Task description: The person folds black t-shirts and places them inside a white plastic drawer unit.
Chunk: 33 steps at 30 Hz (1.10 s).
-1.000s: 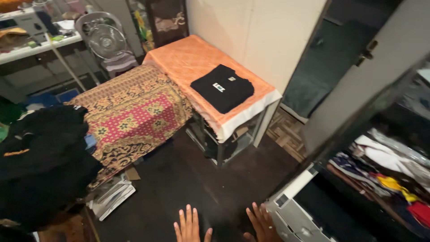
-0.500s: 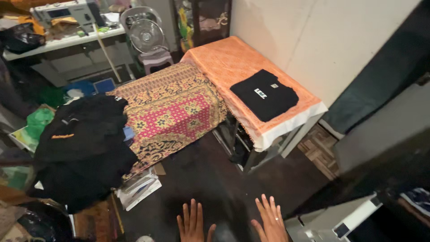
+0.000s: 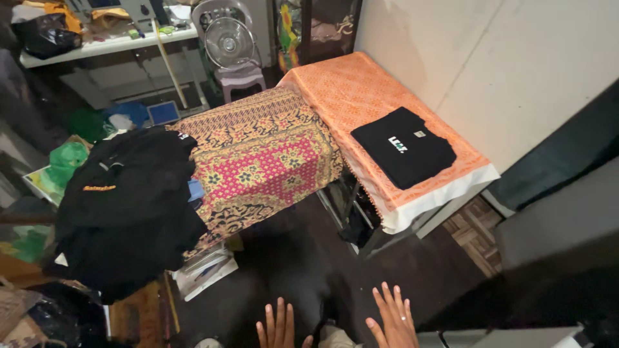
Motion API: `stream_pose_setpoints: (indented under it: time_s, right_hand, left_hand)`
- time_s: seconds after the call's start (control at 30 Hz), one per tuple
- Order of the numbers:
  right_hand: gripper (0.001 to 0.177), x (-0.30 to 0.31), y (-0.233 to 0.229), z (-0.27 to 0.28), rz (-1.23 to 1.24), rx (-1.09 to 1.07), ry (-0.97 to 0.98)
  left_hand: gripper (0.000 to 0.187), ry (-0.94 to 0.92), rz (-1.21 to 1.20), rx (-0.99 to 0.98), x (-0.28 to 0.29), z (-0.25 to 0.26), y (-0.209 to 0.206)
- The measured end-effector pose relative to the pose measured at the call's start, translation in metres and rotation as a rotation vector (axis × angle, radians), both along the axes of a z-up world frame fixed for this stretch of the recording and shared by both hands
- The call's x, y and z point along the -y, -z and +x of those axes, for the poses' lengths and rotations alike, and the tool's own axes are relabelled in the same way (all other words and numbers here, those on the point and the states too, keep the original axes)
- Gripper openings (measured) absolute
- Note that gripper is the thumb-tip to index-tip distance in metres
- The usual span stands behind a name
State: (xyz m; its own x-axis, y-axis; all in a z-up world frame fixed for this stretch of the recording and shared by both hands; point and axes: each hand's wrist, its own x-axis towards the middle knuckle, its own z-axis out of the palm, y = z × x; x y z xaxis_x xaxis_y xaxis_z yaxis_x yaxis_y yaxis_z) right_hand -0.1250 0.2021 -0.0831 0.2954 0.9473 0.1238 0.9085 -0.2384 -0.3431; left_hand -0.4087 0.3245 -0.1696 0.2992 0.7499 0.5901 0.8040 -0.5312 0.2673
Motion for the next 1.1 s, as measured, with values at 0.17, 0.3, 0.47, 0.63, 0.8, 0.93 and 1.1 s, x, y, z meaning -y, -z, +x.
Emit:
stream_pose_setpoints:
  time_s: [0.17, 0.3, 0.47, 0.63, 0.8, 0.93, 1.1]
  right_hand:
    - [0.076, -0.054, 0.007, 0.023, -0.034, -0.012, 0.03]
    - [0.075, -0.109, -0.003, 0.042, -0.035, -0.048, 0.059]
    - [0.072, -0.175, -0.018, 0.076, 0.026, -0.053, 0.062]
    - [0.071, -0.23, -0.029, 0.118, 0.132, -0.002, 0.061]
    - [0.077, -0.278, -0.047, 0.161, 0.209, 0.118, -0.022]
    - [0.074, -0.301, -0.077, 0.18, 0.081, 0.005, 0.026]
    - [0.07, -0.333, -0.091, 0.193, 0.04, -0.012, 0.126]
  left_hand:
    - [0.084, 0.028, 0.014, -0.003, -0.047, 0.014, 0.002]
    - [0.089, 0.06, -0.163, -0.059, -0.089, 0.029, -0.015]
    - [0.088, 0.141, -0.328, -0.099, -0.153, 0.072, -0.045]
    - [0.088, 0.156, -0.349, -0.051, -0.208, 0.124, -0.077]
    - [0.09, 0.181, -0.224, 0.067, -0.254, 0.169, -0.121]
    - [0.082, 0.226, -0.332, 0.08, -0.289, 0.194, -0.172]
    - [0.077, 0.279, -0.361, 0.052, -0.336, 0.231, -0.21]
